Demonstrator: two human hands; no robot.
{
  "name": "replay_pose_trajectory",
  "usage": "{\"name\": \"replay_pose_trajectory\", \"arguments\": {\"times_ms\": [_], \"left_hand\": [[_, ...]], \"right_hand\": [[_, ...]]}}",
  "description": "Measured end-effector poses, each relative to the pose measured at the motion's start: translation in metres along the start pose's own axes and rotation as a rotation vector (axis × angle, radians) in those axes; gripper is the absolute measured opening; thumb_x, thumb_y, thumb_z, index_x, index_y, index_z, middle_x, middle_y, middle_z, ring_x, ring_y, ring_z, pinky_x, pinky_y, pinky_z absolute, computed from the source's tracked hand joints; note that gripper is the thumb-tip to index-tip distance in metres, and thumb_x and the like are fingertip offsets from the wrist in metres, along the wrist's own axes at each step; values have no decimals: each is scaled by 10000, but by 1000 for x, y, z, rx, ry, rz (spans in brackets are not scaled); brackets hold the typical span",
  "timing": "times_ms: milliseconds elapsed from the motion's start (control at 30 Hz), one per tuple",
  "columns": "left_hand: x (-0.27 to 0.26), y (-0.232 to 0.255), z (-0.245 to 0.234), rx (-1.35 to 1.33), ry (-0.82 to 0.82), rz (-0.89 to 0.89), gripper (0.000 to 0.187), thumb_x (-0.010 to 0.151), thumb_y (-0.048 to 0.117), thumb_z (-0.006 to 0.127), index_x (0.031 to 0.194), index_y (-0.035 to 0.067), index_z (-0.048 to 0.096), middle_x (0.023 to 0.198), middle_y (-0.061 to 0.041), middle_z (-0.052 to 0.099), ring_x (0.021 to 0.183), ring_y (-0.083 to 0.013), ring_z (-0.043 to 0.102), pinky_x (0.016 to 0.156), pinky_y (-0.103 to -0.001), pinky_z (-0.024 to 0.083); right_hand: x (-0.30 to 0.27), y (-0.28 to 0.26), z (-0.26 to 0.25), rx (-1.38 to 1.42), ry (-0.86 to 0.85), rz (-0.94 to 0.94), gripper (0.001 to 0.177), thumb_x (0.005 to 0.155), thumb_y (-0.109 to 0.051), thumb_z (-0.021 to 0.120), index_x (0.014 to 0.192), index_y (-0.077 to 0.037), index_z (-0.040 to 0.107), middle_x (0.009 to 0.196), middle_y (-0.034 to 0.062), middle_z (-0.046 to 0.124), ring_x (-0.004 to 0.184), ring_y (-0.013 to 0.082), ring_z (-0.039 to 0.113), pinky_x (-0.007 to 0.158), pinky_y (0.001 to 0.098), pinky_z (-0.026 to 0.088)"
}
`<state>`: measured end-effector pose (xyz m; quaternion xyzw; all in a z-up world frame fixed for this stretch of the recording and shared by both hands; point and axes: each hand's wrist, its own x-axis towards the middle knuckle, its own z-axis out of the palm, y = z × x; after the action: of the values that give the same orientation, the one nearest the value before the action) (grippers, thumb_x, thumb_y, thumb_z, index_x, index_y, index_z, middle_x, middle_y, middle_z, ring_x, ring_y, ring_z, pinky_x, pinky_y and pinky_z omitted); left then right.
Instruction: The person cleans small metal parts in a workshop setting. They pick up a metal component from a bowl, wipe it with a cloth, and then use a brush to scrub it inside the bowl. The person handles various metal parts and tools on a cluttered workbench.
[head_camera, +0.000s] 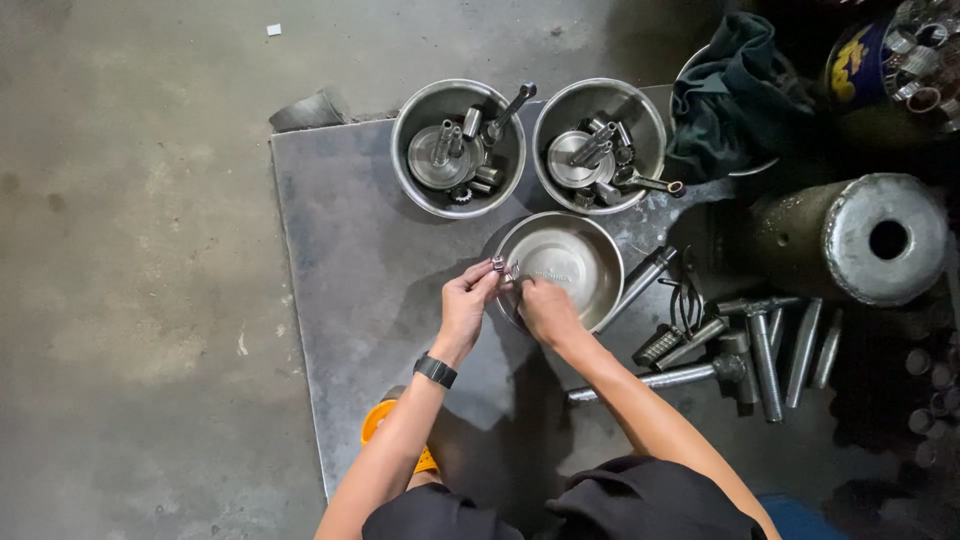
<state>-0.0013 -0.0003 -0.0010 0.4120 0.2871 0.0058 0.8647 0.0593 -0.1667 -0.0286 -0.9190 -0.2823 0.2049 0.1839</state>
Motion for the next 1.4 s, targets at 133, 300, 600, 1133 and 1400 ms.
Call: {"name": "replay_pose_trajectory", "arguments": {"times_ms": [133, 300, 600, 1133, 1400], "left_hand": [[-4, 1, 3, 13, 8, -15, 322, 999, 39, 622, 1291, -91, 654, 1300, -191, 677, 1030, -212, 710, 918, -341, 613], [-4, -2, 4, 71, -12, 16, 291, 985, 41, 613, 1233, -98, 677, 1415, -108, 610, 1069, -189, 694, 920, -342, 621], [-7, -4, 18, 159, -93, 113, 269, 989, 18, 620, 1217, -97, 702, 1426, -127, 600, 1127, -179, 671, 935, -342, 619], [1, -3, 7, 127, -16, 72, 299, 980, 38, 624, 1238, -99, 689, 1428, -129, 618, 994, -183, 712, 891, -325, 605], [-1, -2, 6, 85, 38, 5, 300, 974, 51, 675, 1236, -95, 691, 1345, -182, 671, 926, -212, 713, 835, -331, 609]], "right_hand": [[3, -5, -14, -95, -82, -31, 217, 844, -163, 691, 947, 23, 645, 951, 240, 687, 867, 421, 702, 758, 495, 568], [5, -2, -48, 245, 14, 48, 226, 827, -163, 728, 937, 32, 699, 894, 225, 726, 810, 360, 726, 725, 434, 569], [5, -11, -81, 1065, 45, 117, 201, 893, -73, 727, 1058, 42, 737, 873, 59, 748, 747, 95, 690, 682, 244, 570], [-13, 15, 0, 60, -34, 91, 240, 814, -167, 759, 966, 15, 719, 891, 244, 726, 809, 400, 718, 745, 478, 572], [0, 6, -41, 154, -68, 123, 276, 782, -200, 793, 895, 32, 698, 856, 243, 723, 794, 374, 722, 743, 458, 578]]}}
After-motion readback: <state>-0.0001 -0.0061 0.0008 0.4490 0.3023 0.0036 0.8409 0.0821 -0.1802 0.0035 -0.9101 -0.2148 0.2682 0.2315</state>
